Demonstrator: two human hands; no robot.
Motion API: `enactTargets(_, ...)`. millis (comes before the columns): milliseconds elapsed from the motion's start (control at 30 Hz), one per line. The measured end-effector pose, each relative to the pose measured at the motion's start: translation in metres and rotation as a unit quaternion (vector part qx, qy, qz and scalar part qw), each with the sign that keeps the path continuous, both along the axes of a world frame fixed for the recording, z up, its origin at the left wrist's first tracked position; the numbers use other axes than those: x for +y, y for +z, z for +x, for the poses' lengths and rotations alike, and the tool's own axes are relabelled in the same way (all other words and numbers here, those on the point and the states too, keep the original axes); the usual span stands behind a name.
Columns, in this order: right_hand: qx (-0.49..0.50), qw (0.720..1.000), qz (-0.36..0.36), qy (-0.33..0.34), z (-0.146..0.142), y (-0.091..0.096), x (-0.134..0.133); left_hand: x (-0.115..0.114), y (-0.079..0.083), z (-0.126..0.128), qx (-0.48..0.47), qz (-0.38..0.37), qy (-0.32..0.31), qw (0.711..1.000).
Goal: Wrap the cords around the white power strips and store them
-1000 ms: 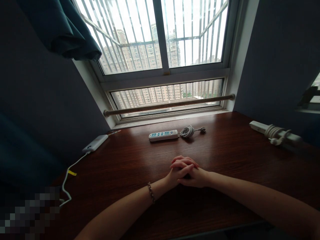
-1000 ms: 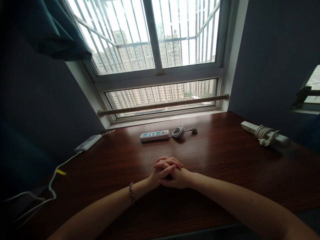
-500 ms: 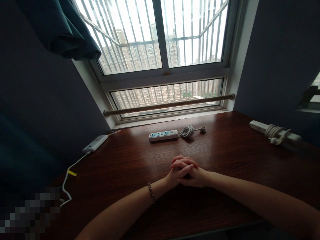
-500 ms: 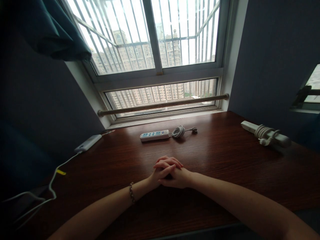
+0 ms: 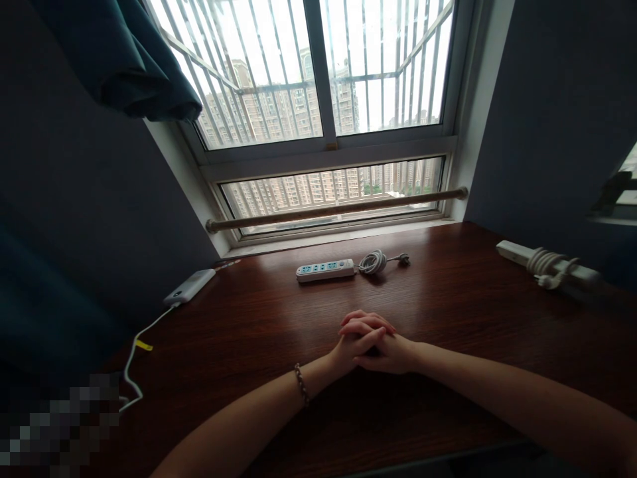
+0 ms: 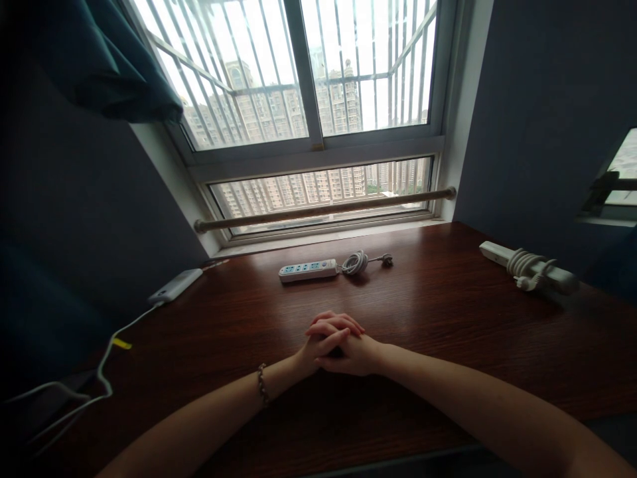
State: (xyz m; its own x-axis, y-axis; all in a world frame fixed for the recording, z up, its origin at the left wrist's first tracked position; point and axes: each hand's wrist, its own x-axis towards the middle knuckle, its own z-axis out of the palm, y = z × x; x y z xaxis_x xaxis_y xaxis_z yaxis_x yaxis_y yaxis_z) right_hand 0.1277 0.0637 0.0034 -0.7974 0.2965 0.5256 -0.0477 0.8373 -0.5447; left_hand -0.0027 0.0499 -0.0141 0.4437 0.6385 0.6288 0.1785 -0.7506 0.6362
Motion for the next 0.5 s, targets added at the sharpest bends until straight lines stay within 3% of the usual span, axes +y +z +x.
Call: enactTargets(500,-0.004,1.0,0.0,0.002,0.0003,-0.0005,0.0007,0.001,-0.0026,-0.0013,-0.032,-0.086,-0.026,0.995)
